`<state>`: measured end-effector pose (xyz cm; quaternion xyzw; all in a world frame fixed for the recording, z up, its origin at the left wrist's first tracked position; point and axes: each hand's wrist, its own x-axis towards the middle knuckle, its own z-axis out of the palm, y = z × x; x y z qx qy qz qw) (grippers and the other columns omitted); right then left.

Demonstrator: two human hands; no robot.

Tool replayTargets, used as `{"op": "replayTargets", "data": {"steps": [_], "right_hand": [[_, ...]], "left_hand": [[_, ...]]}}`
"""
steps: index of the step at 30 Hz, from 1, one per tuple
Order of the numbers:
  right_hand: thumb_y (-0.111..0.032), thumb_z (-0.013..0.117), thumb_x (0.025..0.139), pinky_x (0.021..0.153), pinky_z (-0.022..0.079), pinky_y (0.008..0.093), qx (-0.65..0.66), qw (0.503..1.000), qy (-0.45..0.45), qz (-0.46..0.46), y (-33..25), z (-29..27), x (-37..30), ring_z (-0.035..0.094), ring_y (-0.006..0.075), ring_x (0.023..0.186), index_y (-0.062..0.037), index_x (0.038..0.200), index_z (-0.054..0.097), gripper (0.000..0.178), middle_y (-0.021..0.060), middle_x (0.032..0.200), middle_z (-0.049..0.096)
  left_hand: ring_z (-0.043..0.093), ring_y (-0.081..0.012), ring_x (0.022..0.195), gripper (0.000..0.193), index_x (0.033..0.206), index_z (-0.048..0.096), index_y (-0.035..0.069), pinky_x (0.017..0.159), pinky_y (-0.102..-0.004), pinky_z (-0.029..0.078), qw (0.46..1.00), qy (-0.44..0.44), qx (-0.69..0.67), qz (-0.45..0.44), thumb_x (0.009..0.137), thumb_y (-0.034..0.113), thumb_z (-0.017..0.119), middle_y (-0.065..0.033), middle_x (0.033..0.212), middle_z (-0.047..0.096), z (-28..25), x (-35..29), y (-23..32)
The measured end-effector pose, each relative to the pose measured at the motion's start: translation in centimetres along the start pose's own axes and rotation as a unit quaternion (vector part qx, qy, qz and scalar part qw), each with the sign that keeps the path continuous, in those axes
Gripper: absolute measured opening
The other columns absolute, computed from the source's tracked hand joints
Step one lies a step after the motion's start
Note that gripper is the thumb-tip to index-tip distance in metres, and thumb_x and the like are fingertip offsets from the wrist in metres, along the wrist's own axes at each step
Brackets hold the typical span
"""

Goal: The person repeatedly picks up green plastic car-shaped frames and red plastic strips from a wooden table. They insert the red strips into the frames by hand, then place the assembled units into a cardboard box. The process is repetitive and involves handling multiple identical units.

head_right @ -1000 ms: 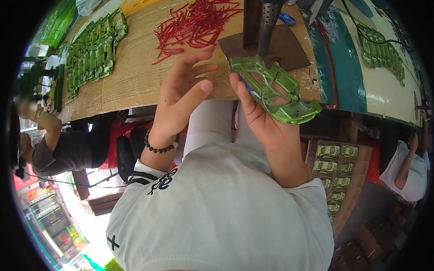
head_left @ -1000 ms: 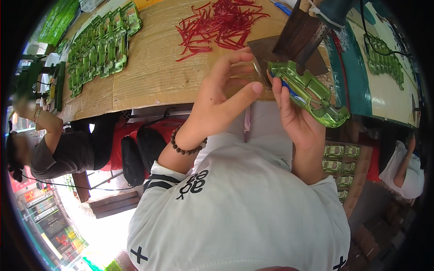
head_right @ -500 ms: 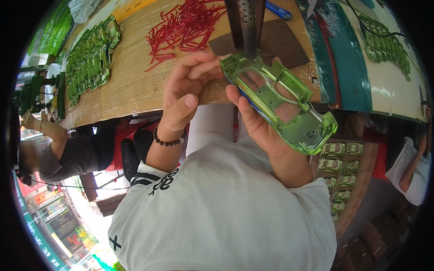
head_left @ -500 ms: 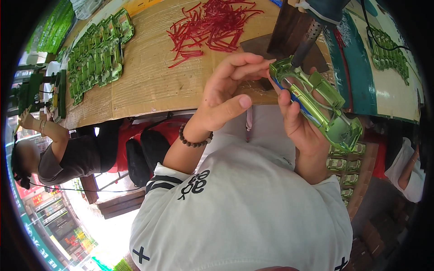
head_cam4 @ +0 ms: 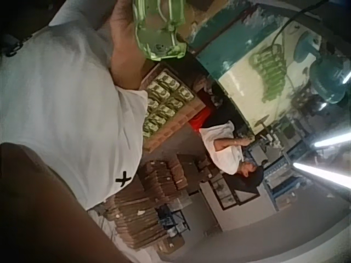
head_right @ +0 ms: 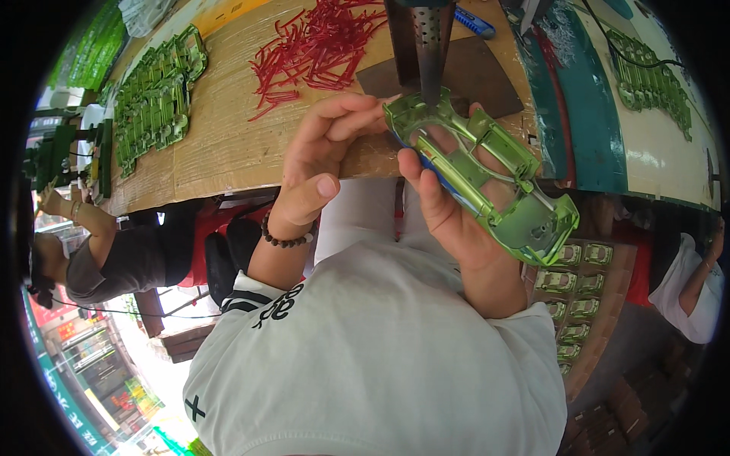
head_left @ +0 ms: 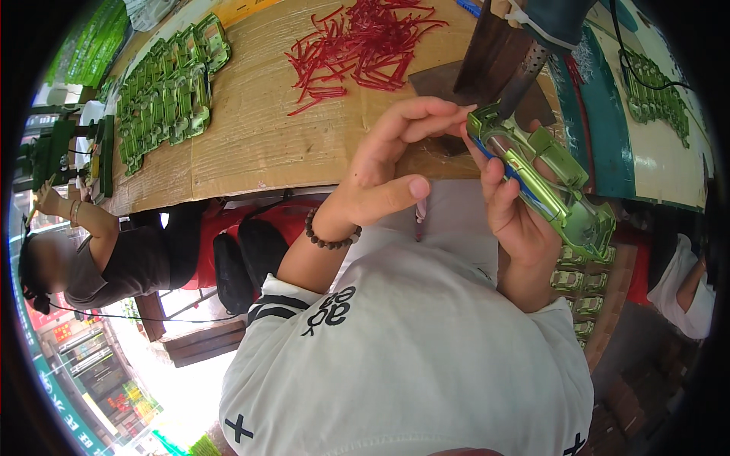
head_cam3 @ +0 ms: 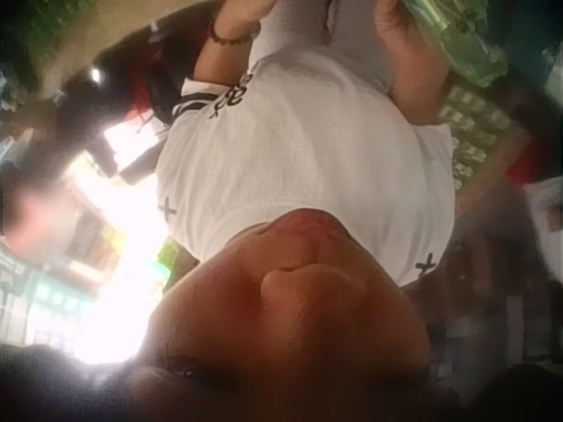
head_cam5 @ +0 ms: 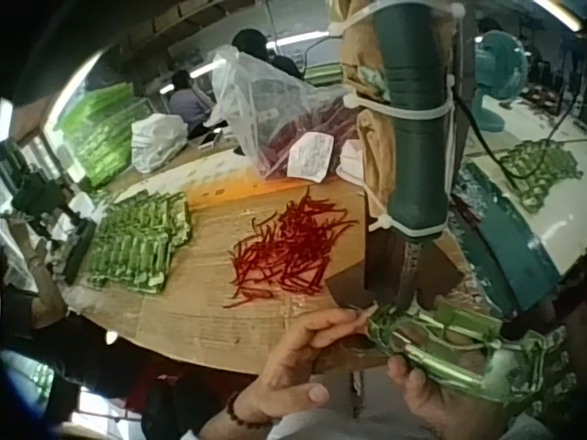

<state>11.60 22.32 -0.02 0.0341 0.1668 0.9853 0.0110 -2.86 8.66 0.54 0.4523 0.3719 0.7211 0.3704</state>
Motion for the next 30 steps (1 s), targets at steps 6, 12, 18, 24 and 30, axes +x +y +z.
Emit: {"op": "replayTargets", "data": {"steps": [6,12,18,24,30], "right_hand": [[-0.036,0.043,0.092,0.090,0.048,0.0399,0.103,0.992,-0.005,0.074,-0.6,0.2,0.6,0.045,0.0394,0.114,-0.0064,0.136,0.028,0.055,0.0154,0.141,0.025],[-0.038,0.035,0.095,0.097,0.043,0.0409,0.080,0.994,-0.030,0.062,-1.5,-0.9,0.9,0.042,0.0411,0.117,-0.0015,0.129,0.038,0.050,0.0209,0.132,0.039],[-0.043,0.032,0.094,0.096,0.043,0.0420,-0.026,0.997,-0.072,0.021,-1.2,-0.9,1.1,0.043,0.0429,0.116,0.0008,0.123,0.044,0.054,0.0214,0.124,0.047],[-0.043,0.033,0.094,0.096,0.041,0.0413,-0.088,0.988,-0.127,0.002,-1.5,-1.0,0.9,0.039,0.0414,0.119,-0.0053,0.126,0.044,0.050,0.0196,0.126,0.046],[-0.048,0.030,0.093,0.090,0.048,0.0436,-0.089,0.993,-0.076,-0.018,-0.7,0.3,0.9,0.048,0.0427,0.110,0.0028,0.119,0.048,0.060,0.0201,0.117,0.054]], "left_hand": [[0.041,-0.0241,0.119,0.067,0.131,0.029,0.000,0.102,-0.0376,0.028,1.000,0.001,0.011,-0.014,0.075,0.017,0.062,-0.0150,0.133,0.042,0.3,0.1,0.1],[0.040,-0.0247,0.122,0.068,0.132,0.031,0.001,0.102,-0.0371,0.028,0.995,-0.013,0.099,-0.026,0.075,0.017,0.064,-0.0154,0.137,0.036,0.1,0.3,0.2],[0.035,-0.0298,0.126,0.067,0.130,0.038,-0.001,0.102,-0.0379,0.028,0.982,-0.013,0.179,-0.059,0.073,0.019,0.066,-0.0195,0.138,0.033,0.2,0.9,0.0],[0.034,-0.0337,0.127,0.068,0.130,0.040,-0.002,0.102,-0.0388,0.027,0.960,-0.031,0.271,-0.053,0.071,0.020,0.067,-0.0211,0.137,0.035,0.9,1.3,0.1],[0.035,-0.0343,0.126,0.068,0.129,0.040,-0.001,0.102,-0.0381,0.027,0.965,-0.042,0.257,-0.036,0.070,0.020,0.067,-0.0205,0.137,0.036,0.5,1.4,-0.3]]}}
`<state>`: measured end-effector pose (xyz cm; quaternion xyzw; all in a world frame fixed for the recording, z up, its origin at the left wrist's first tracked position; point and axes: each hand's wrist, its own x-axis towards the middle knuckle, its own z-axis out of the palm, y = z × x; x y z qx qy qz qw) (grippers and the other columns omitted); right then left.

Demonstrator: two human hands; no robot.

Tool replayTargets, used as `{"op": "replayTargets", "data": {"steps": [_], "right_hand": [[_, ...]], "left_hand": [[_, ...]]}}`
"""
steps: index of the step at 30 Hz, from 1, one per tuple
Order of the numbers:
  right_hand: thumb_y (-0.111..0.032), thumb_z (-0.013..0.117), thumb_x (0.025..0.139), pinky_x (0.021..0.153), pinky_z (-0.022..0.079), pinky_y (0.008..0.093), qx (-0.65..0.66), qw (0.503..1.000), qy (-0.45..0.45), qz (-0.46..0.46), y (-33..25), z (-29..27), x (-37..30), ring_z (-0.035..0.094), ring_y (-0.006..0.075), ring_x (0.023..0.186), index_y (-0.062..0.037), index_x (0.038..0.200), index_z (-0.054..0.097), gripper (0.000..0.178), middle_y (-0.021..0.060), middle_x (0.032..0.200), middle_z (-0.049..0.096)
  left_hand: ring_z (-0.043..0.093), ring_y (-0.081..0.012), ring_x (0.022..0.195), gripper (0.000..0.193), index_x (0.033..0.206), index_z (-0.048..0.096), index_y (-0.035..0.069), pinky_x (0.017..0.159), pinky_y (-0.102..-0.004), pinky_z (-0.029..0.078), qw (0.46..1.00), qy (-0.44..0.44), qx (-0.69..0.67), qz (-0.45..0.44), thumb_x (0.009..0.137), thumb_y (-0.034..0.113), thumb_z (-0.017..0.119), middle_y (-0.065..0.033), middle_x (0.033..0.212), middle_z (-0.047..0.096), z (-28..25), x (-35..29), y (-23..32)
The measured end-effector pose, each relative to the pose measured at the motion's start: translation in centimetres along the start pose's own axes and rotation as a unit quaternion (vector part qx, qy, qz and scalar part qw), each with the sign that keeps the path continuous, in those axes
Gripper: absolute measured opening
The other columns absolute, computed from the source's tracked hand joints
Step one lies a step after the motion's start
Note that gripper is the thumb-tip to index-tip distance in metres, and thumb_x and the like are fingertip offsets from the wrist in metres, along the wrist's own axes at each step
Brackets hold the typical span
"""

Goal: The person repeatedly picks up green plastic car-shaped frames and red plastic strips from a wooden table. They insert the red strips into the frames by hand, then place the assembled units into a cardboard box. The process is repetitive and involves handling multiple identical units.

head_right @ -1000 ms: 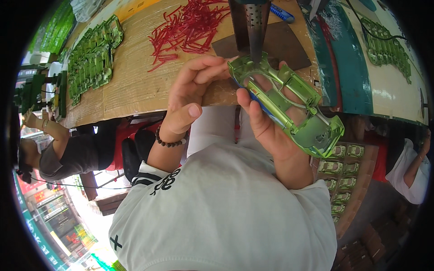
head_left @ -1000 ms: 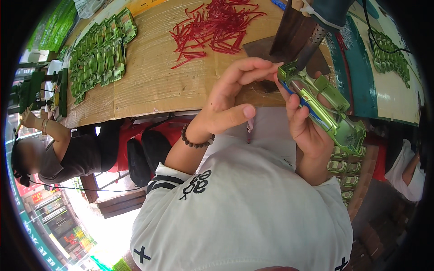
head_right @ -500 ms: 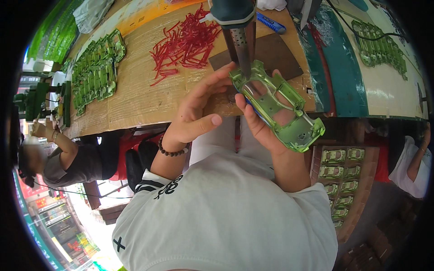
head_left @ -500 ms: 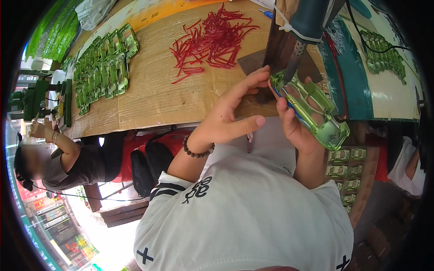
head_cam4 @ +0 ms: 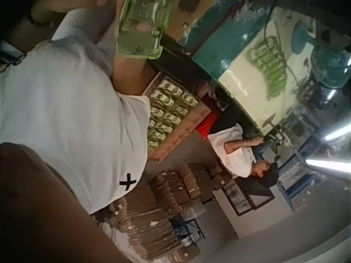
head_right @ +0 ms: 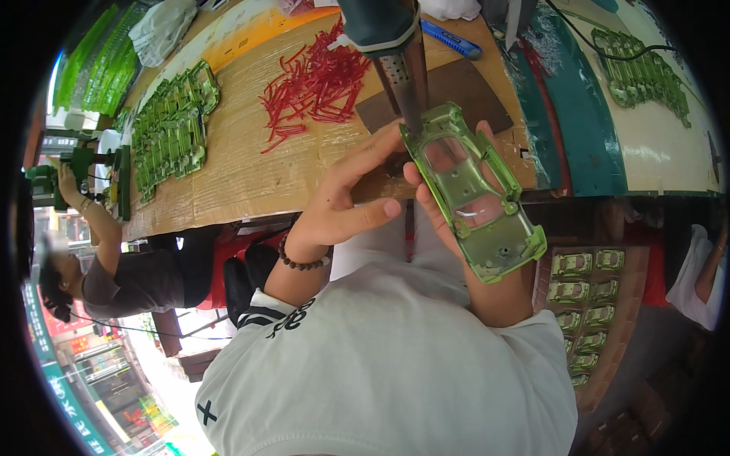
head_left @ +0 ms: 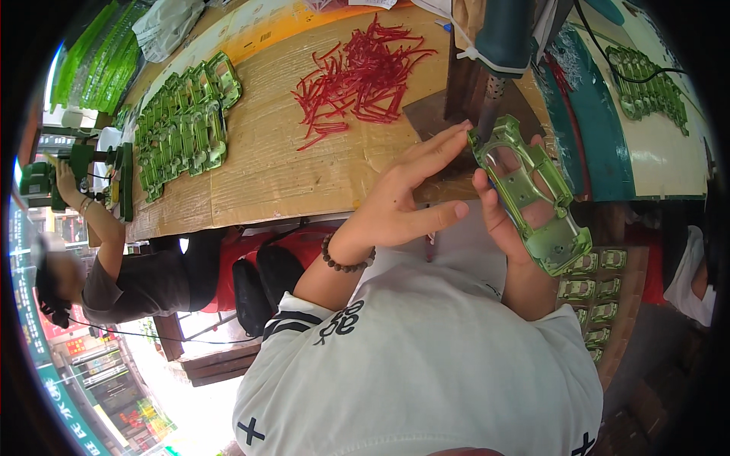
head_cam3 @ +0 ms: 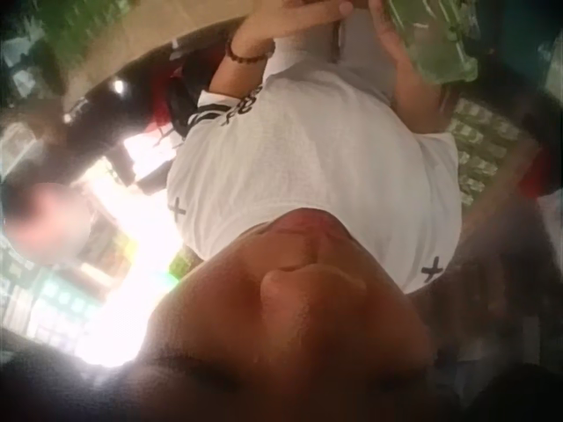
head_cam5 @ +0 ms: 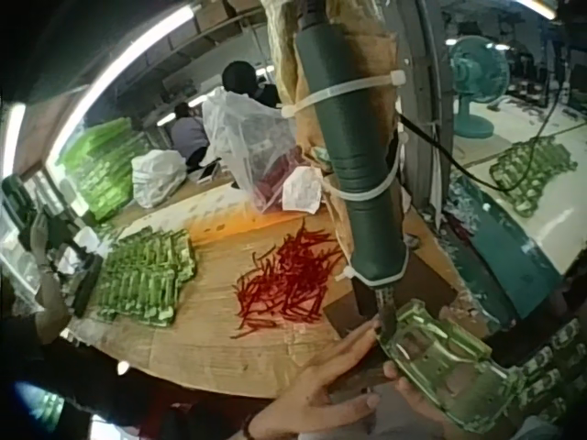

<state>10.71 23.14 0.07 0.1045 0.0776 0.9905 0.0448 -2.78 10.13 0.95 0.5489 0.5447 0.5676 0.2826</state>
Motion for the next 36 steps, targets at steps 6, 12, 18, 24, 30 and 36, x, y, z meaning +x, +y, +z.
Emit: {"op": "replayTargets", "data": {"steps": [6,12,18,24,30,36], "right_hand": [[-0.045,0.030,0.094,0.091,0.047,0.0422,-0.017,1.000,-0.006,-0.011,-0.2,-0.2,-0.4,0.047,0.0431,0.111,0.0029,0.119,0.048,0.057,0.0216,0.118,0.052],[-0.043,0.030,0.094,0.093,0.046,0.0415,-0.025,0.999,-0.008,-0.020,-0.4,-0.3,-0.5,0.046,0.0437,0.112,0.0020,0.120,0.048,0.055,0.0222,0.119,0.052],[-0.042,0.033,0.094,0.086,0.050,0.0422,-0.047,0.998,0.035,-0.033,-0.2,0.0,-0.6,0.052,0.0412,0.106,0.0007,0.116,0.051,0.051,0.0218,0.115,0.054],[-0.041,0.040,0.092,0.076,0.055,0.0418,-0.149,0.981,0.109,-0.055,-0.3,0.5,-1.4,0.060,0.0346,0.094,0.0001,0.112,0.052,0.047,0.0197,0.108,0.058],[-0.029,0.051,0.085,0.078,0.053,0.0387,-0.398,0.857,0.264,-0.191,-6.9,3.8,-4.8,0.058,0.0300,0.095,0.0061,0.118,0.044,0.049,0.0207,0.114,0.053],[-0.014,0.065,0.073,0.061,0.046,0.0253,-0.728,0.501,0.375,-0.280,-19.8,6.5,-0.7,0.058,0.0137,0.070,0.0072,0.111,0.048,0.046,0.0091,0.085,0.059]], "left_hand": [[0.038,-0.0340,0.123,0.068,0.129,0.041,-0.001,0.101,-0.0377,0.028,1.000,0.002,0.025,0.000,0.070,0.020,0.068,-0.0200,0.136,0.037,0.1,0.2,0.2],[0.040,-0.0343,0.121,0.069,0.128,0.041,-0.002,0.099,-0.0369,0.030,0.999,0.006,0.048,0.009,0.070,0.023,0.068,-0.0201,0.135,0.038,0.2,0.3,0.1],[0.042,-0.0350,0.119,0.069,0.128,0.041,-0.003,0.097,-0.0370,0.033,0.996,0.013,0.081,0.023,0.070,0.024,0.068,-0.0213,0.135,0.038,0.4,0.2,0.0],[0.047,-0.0272,0.114,0.072,0.132,0.035,-0.002,0.094,-0.0345,0.036,0.996,0.027,0.072,-0.034,0.072,0.020,0.067,-0.0180,0.137,0.035,0.3,-0.3,0.7],[0.046,-0.0213,0.114,0.064,0.133,0.034,-0.001,0.093,-0.0317,0.036,0.980,0.083,-0.177,-0.019,0.077,0.013,0.061,-0.0146,0.139,0.032,-1.0,-1.7,-0.5],[0.046,-0.0198,0.113,0.052,0.128,0.042,-0.001,0.092,-0.0313,0.037,0.979,0.097,-0.180,0.005,0.079,0.010,0.059,-0.0146,0.136,0.035,-0.6,-1.5,-0.2]]}}
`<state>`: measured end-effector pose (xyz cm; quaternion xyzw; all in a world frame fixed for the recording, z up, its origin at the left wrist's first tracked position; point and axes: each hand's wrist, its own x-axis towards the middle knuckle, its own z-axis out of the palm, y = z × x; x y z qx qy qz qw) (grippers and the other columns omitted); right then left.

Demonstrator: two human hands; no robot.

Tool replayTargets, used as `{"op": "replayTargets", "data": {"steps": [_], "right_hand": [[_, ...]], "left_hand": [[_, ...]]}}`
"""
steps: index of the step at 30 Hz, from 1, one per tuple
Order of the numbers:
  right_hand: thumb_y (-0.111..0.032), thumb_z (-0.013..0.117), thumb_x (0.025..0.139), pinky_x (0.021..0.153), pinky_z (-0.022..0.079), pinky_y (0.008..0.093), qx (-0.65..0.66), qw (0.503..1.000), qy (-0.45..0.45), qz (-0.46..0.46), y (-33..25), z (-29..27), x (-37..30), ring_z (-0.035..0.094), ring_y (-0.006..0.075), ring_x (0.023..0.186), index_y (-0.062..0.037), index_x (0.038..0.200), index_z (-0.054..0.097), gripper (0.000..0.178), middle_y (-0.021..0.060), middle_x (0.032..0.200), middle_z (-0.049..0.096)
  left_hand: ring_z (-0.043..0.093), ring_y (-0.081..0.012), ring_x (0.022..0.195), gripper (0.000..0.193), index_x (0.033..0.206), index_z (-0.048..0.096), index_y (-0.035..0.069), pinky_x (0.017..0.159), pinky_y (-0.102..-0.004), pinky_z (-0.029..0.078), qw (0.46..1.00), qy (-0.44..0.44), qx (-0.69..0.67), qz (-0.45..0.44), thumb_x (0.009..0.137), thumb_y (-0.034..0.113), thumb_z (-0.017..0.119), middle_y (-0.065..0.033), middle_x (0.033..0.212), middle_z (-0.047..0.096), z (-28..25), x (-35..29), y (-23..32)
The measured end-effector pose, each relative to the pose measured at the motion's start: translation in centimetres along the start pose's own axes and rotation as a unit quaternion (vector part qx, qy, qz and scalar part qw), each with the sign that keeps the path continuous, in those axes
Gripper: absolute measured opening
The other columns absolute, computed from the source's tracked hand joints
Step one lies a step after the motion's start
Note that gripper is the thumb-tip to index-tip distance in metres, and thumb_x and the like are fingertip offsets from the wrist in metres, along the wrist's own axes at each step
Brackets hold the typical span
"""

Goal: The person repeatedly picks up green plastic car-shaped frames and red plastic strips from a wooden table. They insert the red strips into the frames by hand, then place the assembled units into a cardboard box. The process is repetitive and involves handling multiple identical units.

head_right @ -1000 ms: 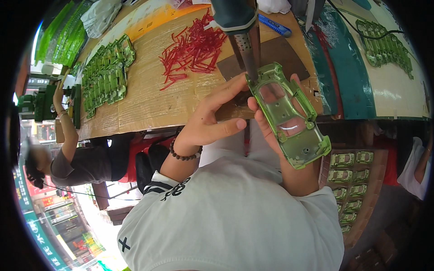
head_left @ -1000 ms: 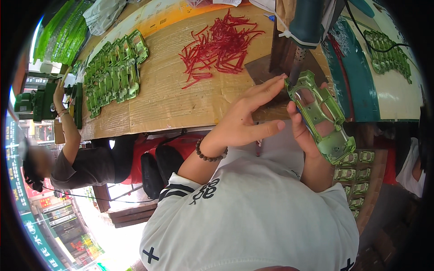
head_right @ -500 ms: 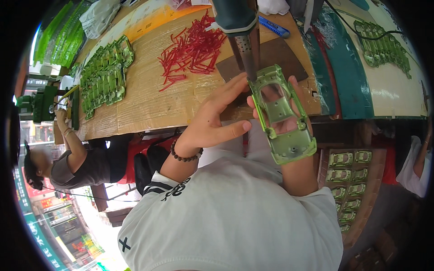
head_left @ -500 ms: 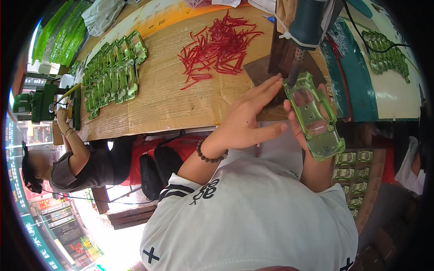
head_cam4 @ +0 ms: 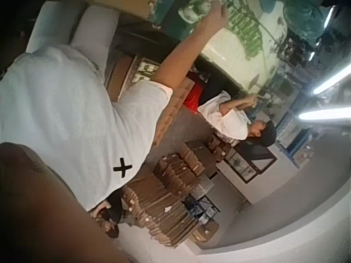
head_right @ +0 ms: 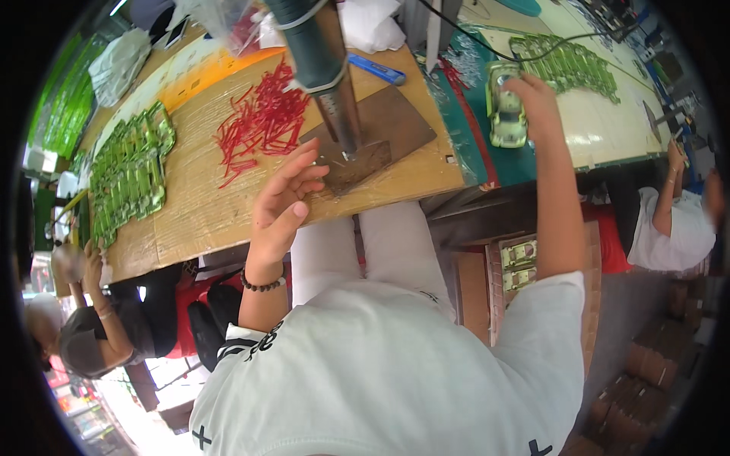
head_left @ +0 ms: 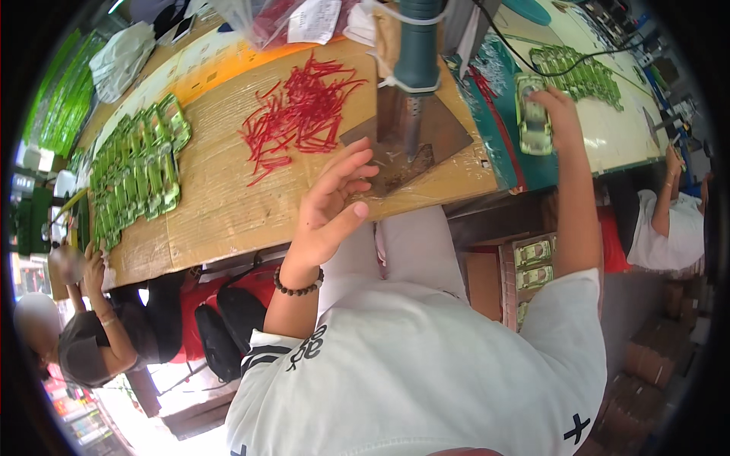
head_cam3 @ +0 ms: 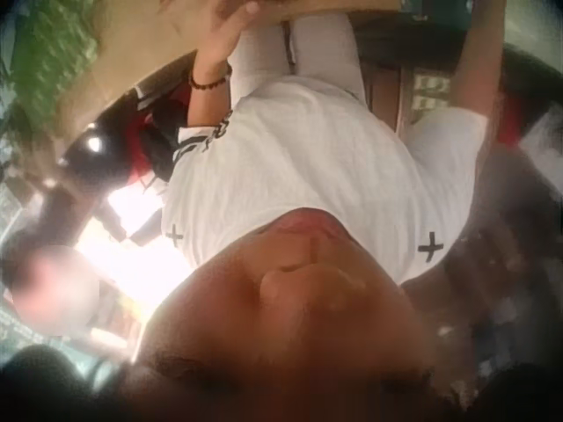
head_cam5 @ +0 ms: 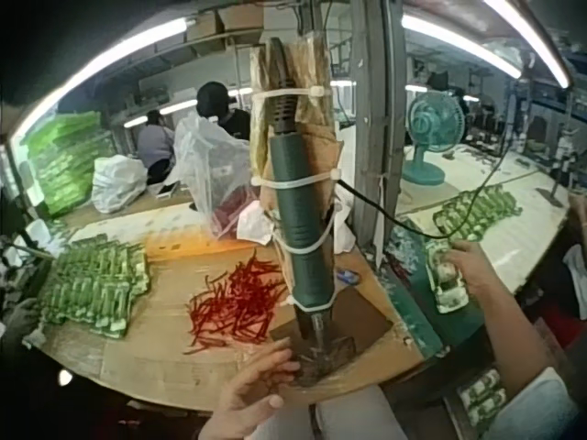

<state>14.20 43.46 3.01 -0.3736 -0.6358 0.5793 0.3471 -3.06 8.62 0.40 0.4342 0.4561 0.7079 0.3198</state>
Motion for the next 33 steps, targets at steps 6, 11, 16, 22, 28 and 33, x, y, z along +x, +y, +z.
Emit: {"op": "replayTargets", "data": {"steps": [6,11,16,22,28,33], "right_hand": [[-0.029,0.067,0.068,0.060,0.043,0.0414,-0.543,0.820,0.004,-0.179,0.3,-3.0,9.5,0.059,0.0332,0.067,0.0006,0.079,0.063,0.031,0.0188,0.072,0.061],[-0.033,0.063,0.072,0.066,0.044,0.0460,-0.651,0.660,0.097,-0.362,2.1,-3.4,11.1,0.058,0.0377,0.077,-0.0004,0.078,0.060,0.034,0.0194,0.082,0.061],[-0.048,0.057,0.080,0.070,0.046,0.0370,-0.492,0.796,0.238,-0.260,-1.1,-3.8,3.0,0.061,0.0293,0.076,-0.0049,0.089,0.067,0.045,0.0165,0.086,0.065],[-0.033,0.058,0.083,0.055,0.036,0.0273,-0.415,0.894,0.131,-0.108,-2.5,-8.3,-5.7,0.042,0.0123,0.057,0.0075,0.073,0.060,0.042,0.0078,0.056,0.048],[-0.011,0.066,0.075,0.048,0.037,0.0227,-0.383,0.892,-0.231,-0.061,-5.4,1.2,-16.5,0.050,0.0100,0.050,0.0044,0.074,0.062,0.016,0.0064,0.057,0.056],[-0.014,0.067,0.071,0.056,0.045,0.0313,-0.274,0.749,-0.452,-0.399,-5.0,16.2,-20.1,0.058,0.0218,0.065,-0.0028,0.087,0.063,0.020,0.0077,0.074,0.061]], "left_hand": [[0.049,-0.0238,0.111,0.033,0.110,0.058,0.003,0.087,-0.0331,0.042,0.974,0.060,0.212,0.060,0.078,0.011,0.062,-0.0141,0.125,0.048,-3.2,-1.3,2.1],[0.045,-0.0360,0.114,0.037,0.106,0.060,0.003,0.089,-0.0435,0.041,0.712,0.292,0.630,0.107,0.075,0.023,0.065,-0.0192,0.123,0.049,-12.5,-1.8,5.4],[0.036,-0.0413,0.120,0.041,0.105,0.063,0.012,0.097,-0.0488,0.031,0.490,0.375,0.784,-0.069,0.074,0.039,0.063,-0.0244,0.126,0.044,-19.0,-5.3,5.5],[0.035,-0.0419,0.121,0.037,0.094,0.065,0.012,0.099,-0.0483,0.028,0.566,0.304,0.765,-0.039,0.073,0.042,0.064,-0.0249,0.125,0.045,-17.4,-5.7,5.2],[0.044,-0.0423,0.111,0.037,0.081,0.061,0.003,0.093,-0.0464,0.035,0.600,0.276,0.751,-0.019,0.072,0.039,0.067,-0.0240,0.117,0.052,-13.5,-5.3,4.9],[0.052,-0.0390,0.095,0.025,0.073,0.056,0.003,0.081,-0.0444,0.041,0.604,0.297,0.739,0.034,0.070,0.024,0.068,-0.0221,0.103,0.057,-12.0,-6.7,4.7]]}}
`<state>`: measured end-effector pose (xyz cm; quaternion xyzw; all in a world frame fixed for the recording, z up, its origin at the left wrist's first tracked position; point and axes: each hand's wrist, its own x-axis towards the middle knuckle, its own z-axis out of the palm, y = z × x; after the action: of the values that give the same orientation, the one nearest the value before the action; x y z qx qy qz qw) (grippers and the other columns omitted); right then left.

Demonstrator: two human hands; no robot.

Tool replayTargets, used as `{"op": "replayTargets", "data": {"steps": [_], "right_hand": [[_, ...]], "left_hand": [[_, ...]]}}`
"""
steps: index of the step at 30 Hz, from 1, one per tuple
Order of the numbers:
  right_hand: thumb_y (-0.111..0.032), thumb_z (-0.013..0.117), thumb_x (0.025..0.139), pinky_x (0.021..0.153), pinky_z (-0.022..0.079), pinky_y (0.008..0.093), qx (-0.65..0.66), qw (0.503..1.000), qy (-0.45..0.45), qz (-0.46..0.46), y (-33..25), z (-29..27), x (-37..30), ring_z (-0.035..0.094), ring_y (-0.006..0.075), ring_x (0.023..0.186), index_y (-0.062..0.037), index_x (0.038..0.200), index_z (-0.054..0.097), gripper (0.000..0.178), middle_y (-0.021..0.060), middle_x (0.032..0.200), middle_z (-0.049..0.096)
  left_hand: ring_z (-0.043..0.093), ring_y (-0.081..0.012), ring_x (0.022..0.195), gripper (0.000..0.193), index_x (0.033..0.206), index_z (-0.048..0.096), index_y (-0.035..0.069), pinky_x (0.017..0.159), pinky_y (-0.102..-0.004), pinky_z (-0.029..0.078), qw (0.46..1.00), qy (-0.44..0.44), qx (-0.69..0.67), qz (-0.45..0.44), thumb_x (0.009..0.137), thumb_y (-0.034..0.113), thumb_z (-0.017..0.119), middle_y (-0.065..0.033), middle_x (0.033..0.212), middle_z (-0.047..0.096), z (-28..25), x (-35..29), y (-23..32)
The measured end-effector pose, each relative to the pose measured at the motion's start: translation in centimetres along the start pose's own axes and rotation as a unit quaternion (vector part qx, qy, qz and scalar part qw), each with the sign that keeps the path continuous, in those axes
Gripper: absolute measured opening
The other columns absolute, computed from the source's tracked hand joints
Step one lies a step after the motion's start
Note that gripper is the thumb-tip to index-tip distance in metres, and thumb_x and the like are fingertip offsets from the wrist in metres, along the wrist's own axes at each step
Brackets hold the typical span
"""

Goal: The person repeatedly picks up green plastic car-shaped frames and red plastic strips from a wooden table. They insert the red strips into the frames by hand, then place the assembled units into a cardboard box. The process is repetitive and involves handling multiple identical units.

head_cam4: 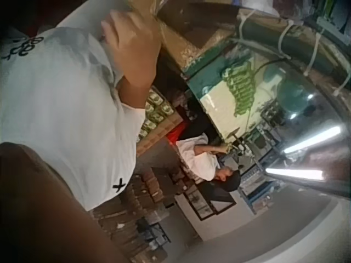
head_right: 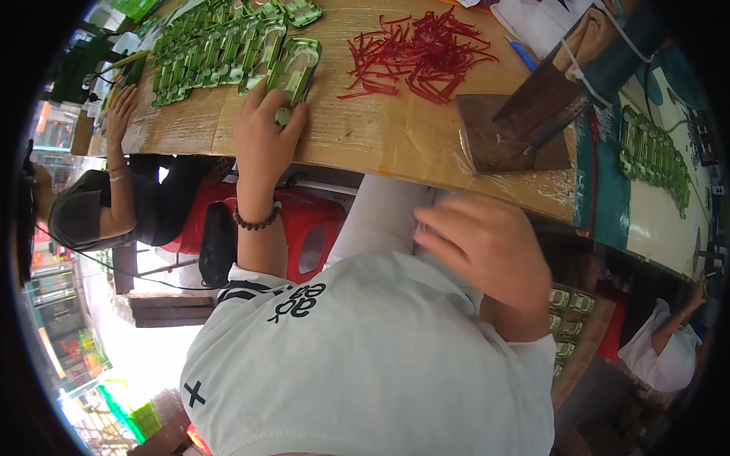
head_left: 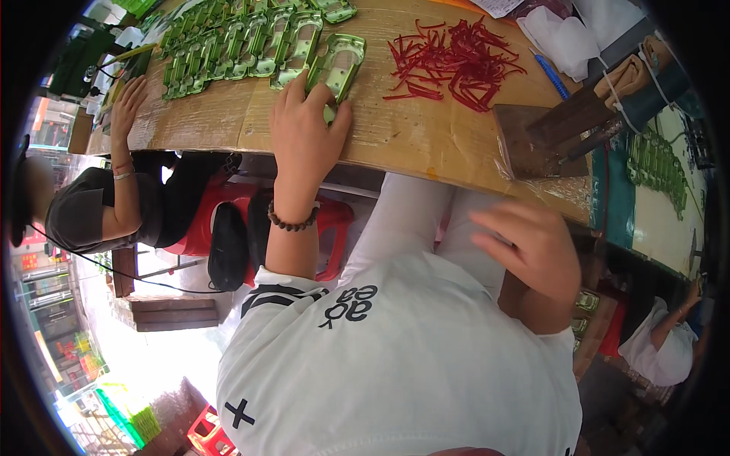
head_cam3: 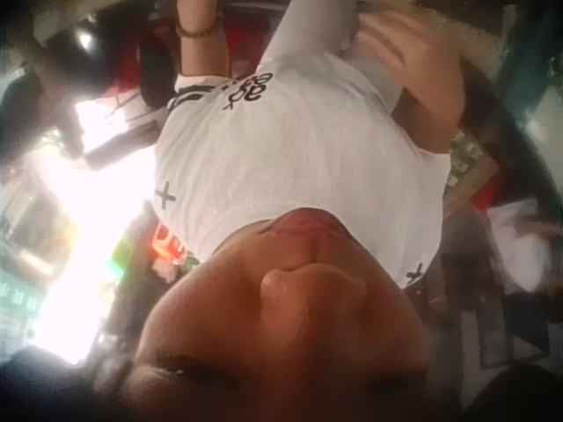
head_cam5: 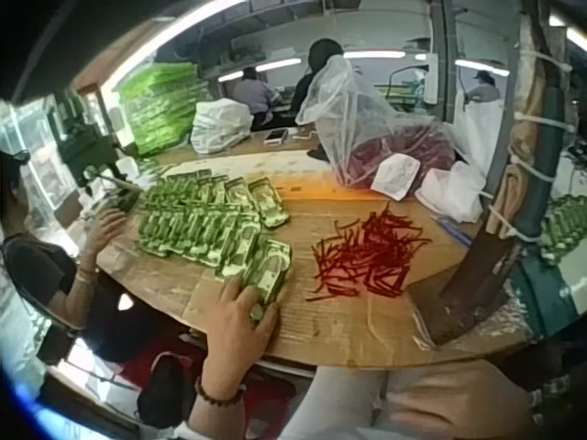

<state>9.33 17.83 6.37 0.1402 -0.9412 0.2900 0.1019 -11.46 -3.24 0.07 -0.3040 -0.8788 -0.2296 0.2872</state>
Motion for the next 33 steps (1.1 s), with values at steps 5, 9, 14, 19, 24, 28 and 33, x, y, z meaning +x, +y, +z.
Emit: {"op": "replayTargets", "data": {"steps": [5,9,14,19,24,28,33], "right_hand": [[-0.010,0.057,0.067,0.063,0.046,0.0293,-0.281,0.936,0.178,-0.119,1.6,6.3,11.3,0.057,0.0207,0.069,-0.0031,0.080,0.059,0.015,0.0050,0.072,0.061],[-0.007,0.057,0.066,0.066,0.046,0.0303,-0.345,0.928,0.100,-0.099,3.0,8.0,13.4,0.058,0.0210,0.071,-0.0019,0.082,0.059,0.017,0.0066,0.067,0.061],[-0.004,0.053,0.071,0.073,0.046,0.0337,-0.353,0.933,-0.048,-0.045,2.1,5.8,13.0,0.058,0.0233,0.075,-0.0014,0.085,0.058,0.015,0.0089,0.070,0.059],[-0.003,0.053,0.071,0.071,0.047,0.0360,-0.300,0.950,0.003,-0.091,3.2,5.7,12.6,0.058,0.0245,0.075,-0.0005,0.081,0.056,0.010,0.0109,0.072,0.057],[0.002,0.059,0.069,0.066,0.049,0.0321,-0.173,0.974,0.110,-0.093,3.5,5.0,11.8,0.059,0.0238,0.073,0.0012,0.084,0.060,0.014,0.0125,0.079,0.059],[0.008,0.064,0.064,0.056,0.049,0.0282,-0.009,0.957,0.248,-0.149,0.2,2.6,10.6,0.061,0.0189,0.066,0.0003,0.084,0.064,0.021,0.0115,0.080,0.061],[0.012,0.067,0.059,0.052,0.048,0.0242,0.007,0.907,0.349,-0.235,-0.1,3.0,10.2,0.058,0.0161,0.062,-0.0002,0.087,0.067,0.030,0.0099,0.078,0.061]], "left_hand": [[0.055,-0.0341,0.079,0.025,0.068,0.054,0.002,0.067,-0.0397,0.045,0.994,-0.057,-0.034,-0.092,0.068,0.022,0.069,-0.0195,0.099,0.058,-2.6,-1.9,1.4],[0.057,-0.0277,0.075,0.034,0.061,0.049,0.001,0.063,-0.0309,0.045,0.993,0.043,-0.081,-0.075,0.063,0.018,0.078,-0.0176,0.096,0.060,-2.8,-3.5,0.8],[0.060,-0.0234,0.080,0.031,0.059,0.051,0.000,0.069,-0.0281,0.045,0.954,0.096,-0.244,-0.144,0.061,0.012,0.079,-0.0205,0.101,0.061,-2.8,-5.1,0.3],[0.057,-0.0176,0.088,0.029,0.060,0.049,0.000,0.077,-0.0276,0.043,0.870,0.113,-0.442,-0.186,0.066,0.009,0.077,-0.0203,0.105,0.060,-2.8,-5.6,1.2],[0.053,-0.0123,0.084,0.028,0.062,0.046,0.004,0.075,-0.0255,0.041,0.683,0.011,-0.681,-0.263,0.072,0.008,0.072,-0.0153,0.102,0.060,-4.5,-5.7,3.2],[0.048,-0.0090,0.075,0.029,0.062,0.044,0.006,0.066,-0.0227,0.038,0.576,-0.079,-0.766,-0.274,0.074,0.010,0.070,-0.0107,0.095,0.060,-4.4,-6.3,4.0],[0.048,-0.0087,0.077,0.030,0.062,0.043,0.006,0.066,-0.0222,0.038,0.548,-0.117,-0.781,-0.277,0.075,0.010,0.070,-0.0107,0.096,0.060,-4.3,-6.1,5.3]]}}
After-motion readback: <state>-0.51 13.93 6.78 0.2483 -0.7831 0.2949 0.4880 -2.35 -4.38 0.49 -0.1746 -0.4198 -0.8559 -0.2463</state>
